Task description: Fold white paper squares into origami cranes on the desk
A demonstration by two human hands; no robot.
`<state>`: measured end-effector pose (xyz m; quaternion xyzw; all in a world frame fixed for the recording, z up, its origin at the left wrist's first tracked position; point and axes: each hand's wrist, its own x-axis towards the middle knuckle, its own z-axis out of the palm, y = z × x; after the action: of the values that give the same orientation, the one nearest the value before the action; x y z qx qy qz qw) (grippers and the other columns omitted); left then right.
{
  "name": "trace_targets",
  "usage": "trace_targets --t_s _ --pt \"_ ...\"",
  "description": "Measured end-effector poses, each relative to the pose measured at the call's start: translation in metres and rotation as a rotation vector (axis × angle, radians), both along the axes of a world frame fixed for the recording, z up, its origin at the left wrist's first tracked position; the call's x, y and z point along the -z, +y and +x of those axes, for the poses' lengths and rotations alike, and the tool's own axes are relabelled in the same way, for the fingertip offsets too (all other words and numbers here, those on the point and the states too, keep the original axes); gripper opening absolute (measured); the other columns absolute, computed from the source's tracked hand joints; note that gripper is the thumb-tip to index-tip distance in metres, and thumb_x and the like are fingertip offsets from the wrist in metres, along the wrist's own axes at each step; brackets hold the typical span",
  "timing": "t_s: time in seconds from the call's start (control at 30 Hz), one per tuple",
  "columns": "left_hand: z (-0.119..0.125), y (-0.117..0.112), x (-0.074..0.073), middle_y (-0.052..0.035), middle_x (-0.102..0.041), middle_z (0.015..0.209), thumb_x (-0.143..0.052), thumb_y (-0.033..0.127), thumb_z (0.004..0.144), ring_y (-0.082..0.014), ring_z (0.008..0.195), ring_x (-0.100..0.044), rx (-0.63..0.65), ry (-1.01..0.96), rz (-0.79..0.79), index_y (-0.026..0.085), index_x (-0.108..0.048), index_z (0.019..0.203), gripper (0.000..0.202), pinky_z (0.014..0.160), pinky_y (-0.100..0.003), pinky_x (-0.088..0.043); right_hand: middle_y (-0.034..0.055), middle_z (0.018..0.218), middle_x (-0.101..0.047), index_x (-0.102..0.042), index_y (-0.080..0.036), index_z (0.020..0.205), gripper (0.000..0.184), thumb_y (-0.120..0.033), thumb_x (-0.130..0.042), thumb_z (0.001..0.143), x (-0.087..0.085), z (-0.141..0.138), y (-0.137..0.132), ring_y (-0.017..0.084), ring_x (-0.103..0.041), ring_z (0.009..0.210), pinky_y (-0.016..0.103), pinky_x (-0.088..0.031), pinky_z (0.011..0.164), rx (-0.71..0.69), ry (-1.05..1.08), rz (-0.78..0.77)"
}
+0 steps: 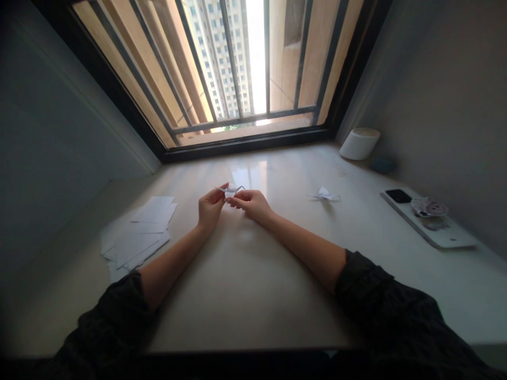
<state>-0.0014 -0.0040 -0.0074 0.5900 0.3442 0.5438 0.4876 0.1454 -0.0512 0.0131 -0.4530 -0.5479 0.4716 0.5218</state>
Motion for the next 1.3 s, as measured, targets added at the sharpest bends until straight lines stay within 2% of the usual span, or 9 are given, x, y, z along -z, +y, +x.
trace_targets --t_s 0.13,0.23,0.43,0.63,0.8,1.03,1.17,1.23,1.3 --pt "0.000 0.001 0.000 -0.0081 -0.073 0.102 -0.075 0.029 0.068 -0.0221 0.091 -0.068 0.027 -0.014 -0.045 0.017 -0.070 0.108 0.042 0.085 -0.035 -0.052 0.0016 0.064 -0.064 -0.064 -0.017 0.063 0.036 -0.052 -0.075 0.064 0.000 -0.002 -0.002 0.012 -0.053 0.059 0.027 -0.040 0.058 0.016 0.032 0.002" --pt "0.001 0.001 -0.002 -0.0089 -0.073 0.099 -0.077 0.033 0.066 -0.0224 0.088 -0.068 0.058 -0.021 -0.110 0.016 -0.072 0.104 0.042 0.083 -0.036 -0.053 0.0023 0.067 -0.066 -0.063 -0.018 0.066 0.034 -0.050 -0.076 0.065 0.001 -0.002 -0.001 0.013 -0.057 0.063 0.028 -0.043 0.062 0.010 0.079 0.037" --pt "0.002 -0.003 -0.008 -0.0096 -0.072 0.103 -0.077 0.036 0.066 -0.0246 0.098 -0.067 0.060 0.063 -0.101 0.015 -0.074 0.098 0.038 0.091 -0.037 -0.049 0.0018 0.068 -0.064 -0.058 -0.020 0.065 0.037 -0.053 -0.074 0.066 0.004 -0.002 0.001 0.015 -0.060 0.068 0.029 -0.048 0.065 0.020 0.105 0.094" --pt "0.001 -0.002 -0.005 -0.0083 -0.070 0.111 -0.074 0.032 0.069 -0.0256 0.104 -0.065 0.027 0.057 -0.076 0.017 -0.073 0.103 0.037 0.096 -0.038 -0.048 0.0009 0.063 -0.061 -0.059 -0.019 0.062 0.041 -0.058 -0.072 0.066 0.011 0.001 0.003 0.014 -0.055 0.059 0.027 -0.043 0.056 0.057 -0.061 0.117" --pt "0.000 0.000 -0.004 -0.0082 -0.070 0.111 -0.071 0.032 0.073 -0.0263 0.106 -0.064 0.011 0.088 -0.049 0.017 -0.073 0.103 0.034 0.097 -0.039 -0.047 0.0035 0.070 -0.068 -0.066 -0.019 0.069 0.036 -0.054 -0.069 0.072 0.012 0.000 0.001 0.016 -0.058 0.064 0.030 -0.044 0.062 0.081 -0.138 0.187" --pt "0.002 -0.003 -0.008 -0.0079 -0.071 0.107 -0.070 0.031 0.073 -0.0255 0.104 -0.065 -0.002 0.092 -0.032 0.017 -0.074 0.097 0.028 0.096 -0.039 -0.048 0.0030 0.072 -0.066 -0.067 -0.022 0.071 0.029 -0.049 -0.064 0.080 0.006 0.002 -0.004 0.016 -0.056 0.068 0.030 -0.043 0.064 0.158 -0.360 0.414" --pt "0.002 0.000 -0.007 -0.0080 -0.072 0.106 -0.071 0.031 0.071 -0.0253 0.102 -0.066 -0.013 0.060 -0.053 0.016 -0.074 0.095 0.028 0.095 -0.039 -0.048 0.0036 0.076 -0.068 -0.071 -0.026 0.075 0.029 -0.052 -0.060 0.082 0.004 0.008 -0.008 0.018 -0.058 0.070 0.032 -0.044 0.069 0.122 -0.466 0.401" --pt "0.002 0.001 -0.006 -0.0085 -0.071 0.107 -0.072 0.031 0.070 -0.0252 0.103 -0.065 -0.036 0.043 -0.069 0.016 -0.074 0.095 0.029 0.096 -0.040 -0.047 0.0035 0.072 -0.067 -0.071 -0.025 0.071 0.035 -0.055 -0.057 0.083 0.001 0.013 -0.009 0.018 -0.057 0.068 0.032 -0.043 0.069 0.165 -0.494 0.373" --pt "0.002 0.002 -0.005 -0.0092 -0.071 0.108 -0.073 0.031 0.069 -0.0252 0.103 -0.065 -0.047 0.024 -0.092 0.015 -0.074 0.096 0.031 0.097 -0.040 -0.047 0.0039 0.068 -0.066 -0.069 -0.023 0.068 0.043 -0.057 -0.050 0.087 -0.004 0.019 -0.008 0.017 -0.056 0.065 0.032 -0.043 0.066 0.347 -0.430 0.345"
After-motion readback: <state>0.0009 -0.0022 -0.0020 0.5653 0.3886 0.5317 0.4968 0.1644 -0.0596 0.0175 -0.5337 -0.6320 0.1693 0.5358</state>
